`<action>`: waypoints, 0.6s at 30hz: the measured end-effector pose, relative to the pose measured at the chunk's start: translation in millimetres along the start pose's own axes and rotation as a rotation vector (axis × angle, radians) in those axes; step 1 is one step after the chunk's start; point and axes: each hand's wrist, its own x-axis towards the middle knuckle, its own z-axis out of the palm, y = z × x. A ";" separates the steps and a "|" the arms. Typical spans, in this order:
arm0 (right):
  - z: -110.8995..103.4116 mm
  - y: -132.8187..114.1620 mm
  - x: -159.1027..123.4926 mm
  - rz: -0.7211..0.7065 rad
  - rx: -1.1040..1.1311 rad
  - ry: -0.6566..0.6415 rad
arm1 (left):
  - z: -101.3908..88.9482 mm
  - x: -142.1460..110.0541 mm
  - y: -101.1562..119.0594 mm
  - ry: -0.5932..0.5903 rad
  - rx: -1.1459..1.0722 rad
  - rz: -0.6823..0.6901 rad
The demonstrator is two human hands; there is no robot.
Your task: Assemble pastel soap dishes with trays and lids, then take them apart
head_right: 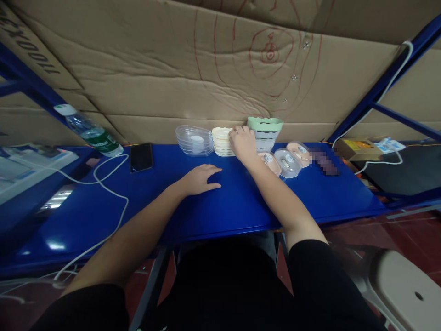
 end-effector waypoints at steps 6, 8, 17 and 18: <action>15.8 8.0 7.1 -0.091 -0.019 0.139 | -4.5 -0.7 5.6 -0.047 0.016 -0.024; 14.1 9.2 7.2 -0.106 0.023 0.202 | -4.5 -1.2 6.0 -0.048 0.013 -0.027; -6.5 -8.4 -48.2 -0.002 0.947 0.317 | -5.1 2.1 -9.1 0.469 -0.311 -0.081; -5.2 -10.2 -55.5 0.038 1.089 0.269 | -5.0 3.0 -11.2 0.545 -0.360 -0.082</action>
